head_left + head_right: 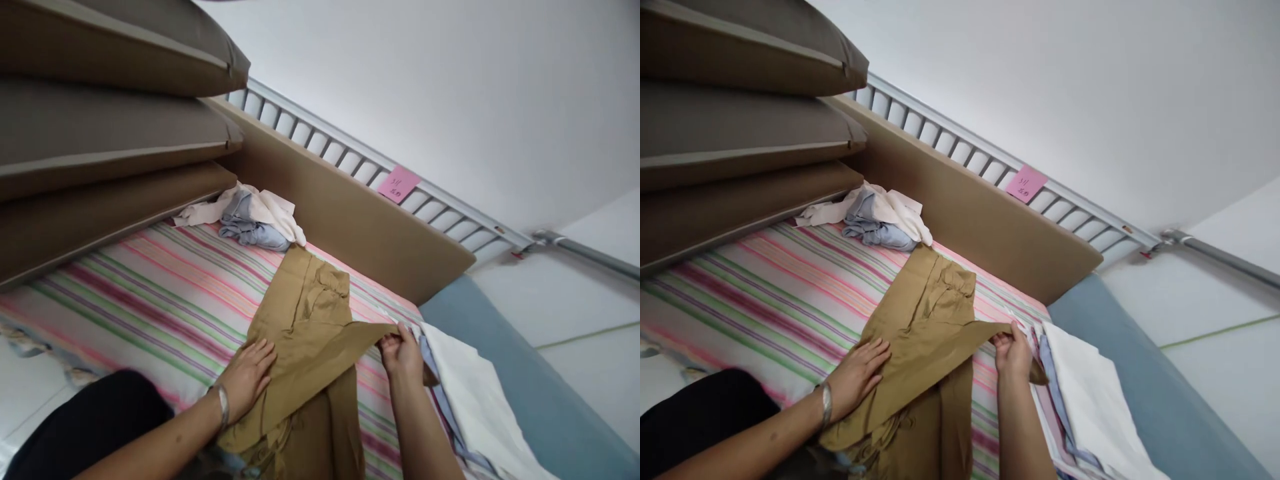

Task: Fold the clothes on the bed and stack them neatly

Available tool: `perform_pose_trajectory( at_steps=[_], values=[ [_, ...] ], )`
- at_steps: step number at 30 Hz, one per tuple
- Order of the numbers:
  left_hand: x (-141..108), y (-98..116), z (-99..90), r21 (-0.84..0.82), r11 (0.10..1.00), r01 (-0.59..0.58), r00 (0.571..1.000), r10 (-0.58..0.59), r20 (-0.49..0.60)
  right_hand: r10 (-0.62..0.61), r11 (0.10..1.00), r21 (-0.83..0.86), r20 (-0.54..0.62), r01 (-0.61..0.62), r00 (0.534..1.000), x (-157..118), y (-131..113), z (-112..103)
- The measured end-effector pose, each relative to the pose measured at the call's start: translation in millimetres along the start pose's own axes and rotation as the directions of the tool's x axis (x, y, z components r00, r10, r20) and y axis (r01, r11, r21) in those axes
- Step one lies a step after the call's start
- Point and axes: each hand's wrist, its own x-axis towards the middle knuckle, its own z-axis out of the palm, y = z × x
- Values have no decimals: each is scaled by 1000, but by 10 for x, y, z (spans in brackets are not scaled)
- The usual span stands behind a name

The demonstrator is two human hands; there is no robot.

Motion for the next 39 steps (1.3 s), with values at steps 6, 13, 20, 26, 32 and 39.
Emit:
perform_pose_trajectory(
  at_steps=[6,13,20,26,32,39],
  values=[
    [-6,11,70,-40,999,24,997,-22,68,-231,889,-371,145,269,962,328,272,1290],
    [72,-77,164,-96,995,12,994,-1,107,-161,658,-633,411,408,897,360,1191,2060],
    [105,-111,138,-200,979,44,996,-27,86,-206,575,-669,438,470,875,623,852,1541],
    [90,-87,137,-215,975,56,996,-38,86,-142,547,-771,298,326,944,805,780,1210],
    [107,-67,94,-229,972,42,997,-24,79,8,494,-771,465,401,885,633,943,1360],
    [77,-59,133,-153,988,-4,998,12,56,178,351,-795,575,495,798,322,942,1295]
  ],
)
